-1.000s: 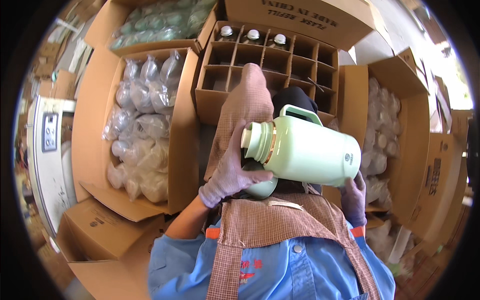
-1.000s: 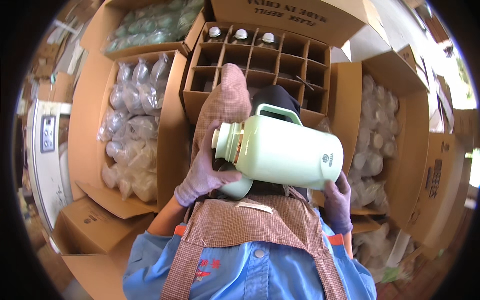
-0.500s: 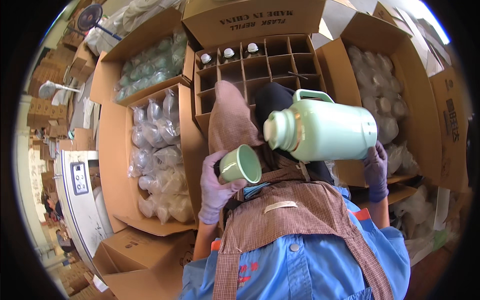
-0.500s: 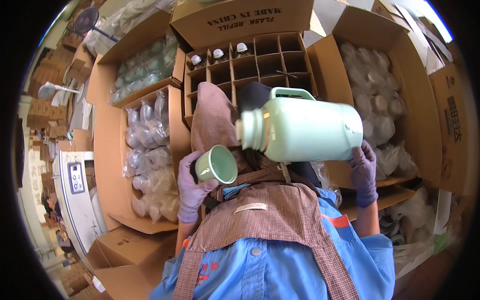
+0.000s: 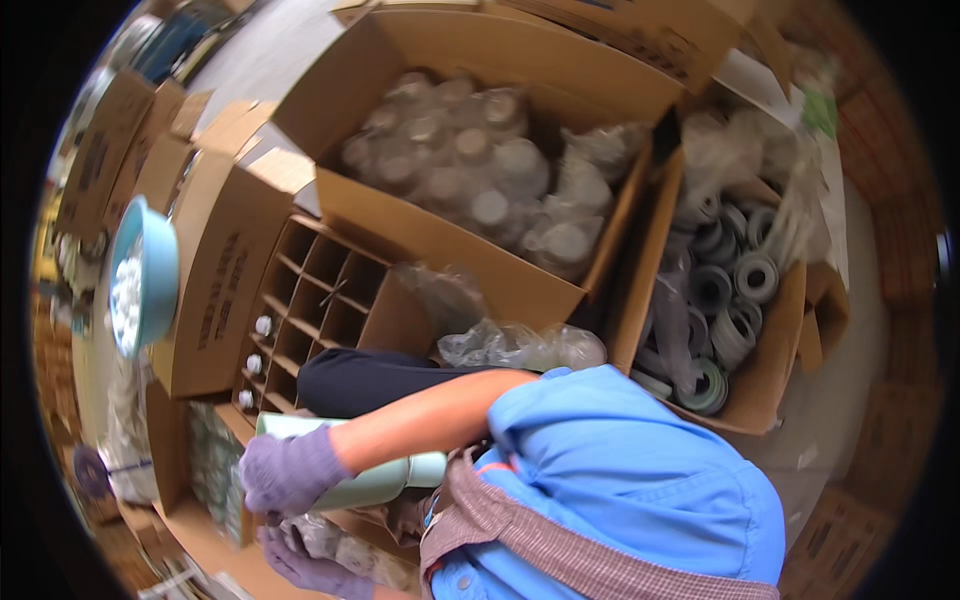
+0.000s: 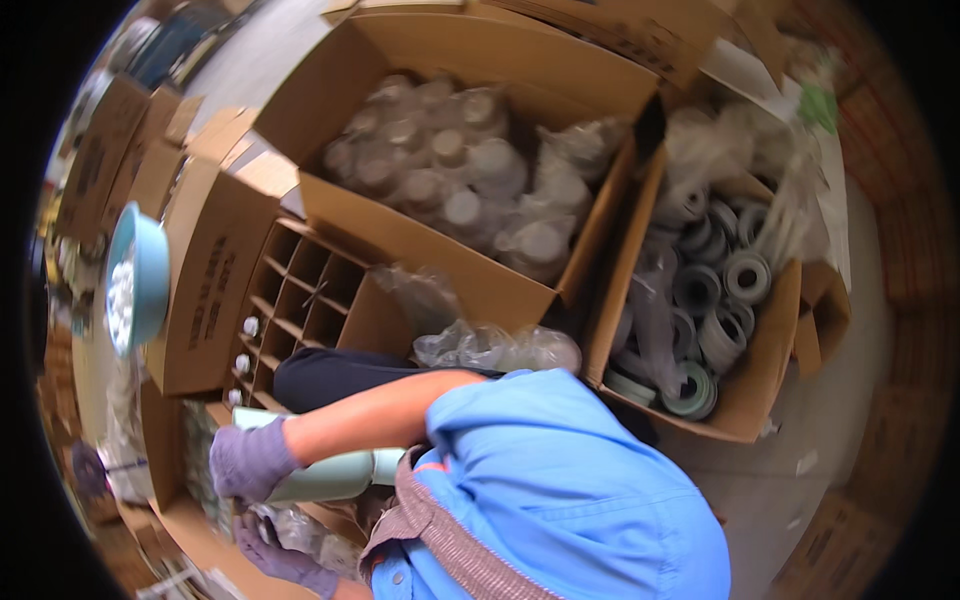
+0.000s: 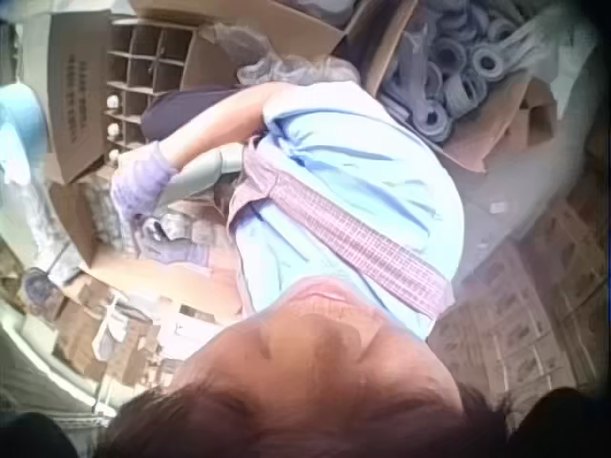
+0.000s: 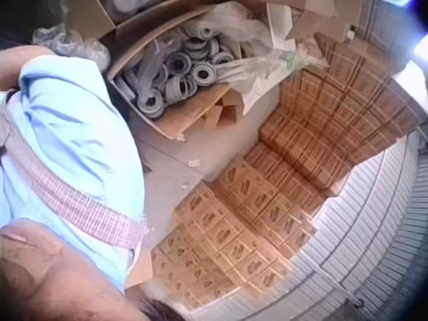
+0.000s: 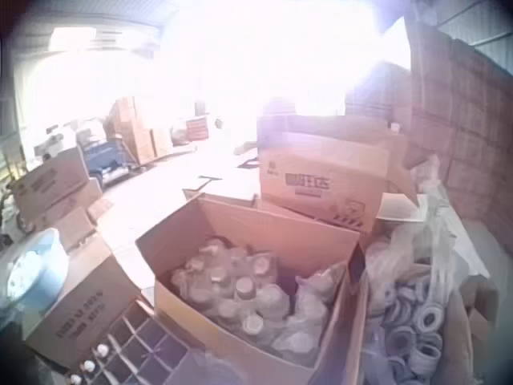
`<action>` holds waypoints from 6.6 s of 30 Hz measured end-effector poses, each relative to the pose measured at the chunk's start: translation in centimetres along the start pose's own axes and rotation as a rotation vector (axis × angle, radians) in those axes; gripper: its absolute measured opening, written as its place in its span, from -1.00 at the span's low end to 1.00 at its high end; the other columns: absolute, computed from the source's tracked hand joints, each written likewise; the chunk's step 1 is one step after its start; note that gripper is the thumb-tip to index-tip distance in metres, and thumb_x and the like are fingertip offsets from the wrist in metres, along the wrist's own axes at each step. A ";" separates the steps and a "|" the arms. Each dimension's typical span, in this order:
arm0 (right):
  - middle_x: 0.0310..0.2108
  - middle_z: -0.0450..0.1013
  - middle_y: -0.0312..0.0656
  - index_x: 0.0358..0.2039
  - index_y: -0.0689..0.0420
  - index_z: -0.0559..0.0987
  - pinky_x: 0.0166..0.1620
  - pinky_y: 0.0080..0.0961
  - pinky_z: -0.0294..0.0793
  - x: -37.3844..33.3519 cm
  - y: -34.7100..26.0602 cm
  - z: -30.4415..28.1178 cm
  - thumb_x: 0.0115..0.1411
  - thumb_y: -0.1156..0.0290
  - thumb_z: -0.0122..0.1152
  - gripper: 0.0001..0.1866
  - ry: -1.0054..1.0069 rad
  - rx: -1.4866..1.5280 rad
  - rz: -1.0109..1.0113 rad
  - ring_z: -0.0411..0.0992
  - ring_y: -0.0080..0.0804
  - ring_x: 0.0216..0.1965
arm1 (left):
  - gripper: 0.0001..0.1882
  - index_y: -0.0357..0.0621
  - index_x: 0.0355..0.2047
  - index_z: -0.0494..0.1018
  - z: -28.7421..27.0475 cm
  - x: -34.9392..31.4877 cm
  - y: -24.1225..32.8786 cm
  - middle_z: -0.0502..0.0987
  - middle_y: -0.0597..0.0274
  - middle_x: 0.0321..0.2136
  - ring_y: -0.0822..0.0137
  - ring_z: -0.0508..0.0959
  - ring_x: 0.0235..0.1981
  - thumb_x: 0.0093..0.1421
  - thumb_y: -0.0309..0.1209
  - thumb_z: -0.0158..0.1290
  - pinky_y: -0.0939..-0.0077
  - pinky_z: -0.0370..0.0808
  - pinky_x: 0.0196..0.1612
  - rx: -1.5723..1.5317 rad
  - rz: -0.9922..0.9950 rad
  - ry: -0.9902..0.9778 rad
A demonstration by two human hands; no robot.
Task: The person assembles thermos flasks by inserting inner liners into outer shells, screwing on lids, and wrapping the finished units in plastic bags. They handle both white and green flasks, placing the wrapped items into cardboard boxes.
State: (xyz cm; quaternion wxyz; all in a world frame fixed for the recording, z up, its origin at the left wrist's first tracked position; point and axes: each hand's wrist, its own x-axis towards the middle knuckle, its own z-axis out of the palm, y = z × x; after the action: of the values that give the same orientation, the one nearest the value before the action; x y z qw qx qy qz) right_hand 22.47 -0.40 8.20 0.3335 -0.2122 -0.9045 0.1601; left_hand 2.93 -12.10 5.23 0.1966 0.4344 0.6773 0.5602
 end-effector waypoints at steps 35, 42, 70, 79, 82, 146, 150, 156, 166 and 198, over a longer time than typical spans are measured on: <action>0.06 0.45 0.11 0.06 0.19 0.48 0.11 -0.16 0.44 -77.0 -16.4 -1.0 -0.22 -0.09 0.46 -0.12 -0.681 -0.201 2.465 0.42 0.05 0.11 | -0.61 -0.38 -0.25 0.51 8.8 3.1 -4.4 0.59 0.04 -0.26 0.25 0.57 -0.19 0.30 -0.28 -0.18 0.38 0.50 -0.02 -0.103 0.258 -0.232; -0.03 0.51 0.08 -0.01 0.18 0.50 0.04 -0.13 0.48 -61.0 -6.9 -21.1 -0.23 -0.03 0.47 -0.21 -1.081 -0.712 2.001 0.46 0.05 0.03 | -0.58 -0.36 -0.20 0.48 10.0 3.8 -4.1 0.56 0.03 -0.19 0.25 0.54 -0.13 0.22 -0.23 -0.18 0.46 0.45 0.02 -0.416 0.132 -0.530; -0.03 0.38 0.14 0.25 0.17 0.24 -0.11 -0.12 0.53 6.8 9.9 0.0 -0.03 0.18 0.48 -0.11 0.069 0.031 0.005 0.50 0.09 -0.13 | -0.50 -0.27 0.18 0.29 9.6 10.3 2.3 0.54 0.14 -0.07 0.34 0.58 -0.03 0.27 -0.44 0.14 0.47 0.49 0.13 -0.910 -0.037 -0.163; -0.17 0.46 0.15 0.08 0.23 0.36 -0.09 -0.20 0.52 6.4 8.3 0.0 0.13 0.16 0.40 -0.37 0.200 0.396 0.219 0.51 0.07 -0.13 | -0.34 -0.23 0.26 0.21 9.1 8.8 4.3 0.47 0.18 0.02 0.39 0.52 -0.01 0.18 -0.58 0.21 0.46 0.51 0.07 -0.828 -0.066 -0.192; -0.06 0.38 0.09 0.15 0.12 0.37 -0.09 -0.12 0.47 7.4 7.8 -1.7 0.06 0.29 0.36 -0.36 0.088 0.000 -0.156 0.43 0.11 -0.14 | -0.36 -0.22 0.26 0.21 8.0 8.9 3.8 0.43 0.19 0.08 0.39 0.47 0.06 0.20 -0.57 0.19 0.52 0.48 0.10 -0.911 -0.132 -0.227; -0.11 0.41 0.01 0.17 0.10 0.43 -0.09 -0.29 0.55 7.9 5.0 -2.6 -0.08 0.53 0.36 -0.29 0.008 0.096 -0.072 0.50 -0.04 -0.13 | -0.40 -0.29 0.29 0.14 5.4 7.3 2.4 0.38 0.10 0.14 0.33 0.44 0.14 0.38 -0.21 0.01 0.45 0.37 0.23 -0.737 -0.038 -0.225; -0.24 0.38 0.01 0.13 0.10 0.44 -0.19 -0.20 0.54 7.8 4.7 -2.2 -0.09 0.43 0.41 -0.31 0.095 0.105 -0.095 0.47 0.00 -0.23 | -0.33 -0.27 0.33 0.07 5.7 6.8 2.6 0.36 0.12 0.16 0.37 0.43 0.14 0.34 -0.27 0.09 0.47 0.38 0.24 -0.831 -0.118 -0.167; -0.25 0.41 0.02 0.09 0.15 0.45 -0.19 -0.21 0.53 7.7 4.7 -1.6 -0.04 0.40 0.43 -0.37 0.104 0.129 -0.008 0.47 -0.02 -0.22 | -0.27 -0.23 0.33 0.09 5.7 7.1 3.3 0.35 0.15 0.17 0.37 0.44 0.11 0.25 -0.38 0.20 0.50 0.40 0.23 -0.817 -0.115 -0.213; -0.22 0.51 -0.18 0.03 0.26 0.47 -0.22 -0.55 0.51 8.6 4.9 -1.2 0.14 0.27 0.39 -0.49 0.039 1.035 0.619 0.47 -0.53 -0.29 | -0.40 -0.18 0.28 0.21 6.1 9.0 6.3 0.37 0.08 0.14 0.28 0.38 0.18 0.30 -0.32 0.12 0.36 0.39 0.18 -0.586 0.281 -0.213; 0.26 0.27 -0.09 0.32 0.21 0.21 0.29 -0.34 0.26 6.4 13.0 1.0 0.30 0.29 0.17 -0.36 0.028 1.169 0.396 0.30 -0.30 0.23 | -0.03 -0.13 0.34 0.14 7.9 8.6 5.3 0.24 -0.11 0.21 -0.15 0.17 0.32 -0.08 -0.33 0.35 0.06 0.12 0.37 0.042 0.792 -0.063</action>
State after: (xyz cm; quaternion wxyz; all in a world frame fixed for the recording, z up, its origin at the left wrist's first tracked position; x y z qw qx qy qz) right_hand 21.00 13.82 5.31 0.3703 -0.1603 -0.6063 0.6852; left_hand 6.16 -0.58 9.74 -0.0232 0.6830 0.4624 0.5650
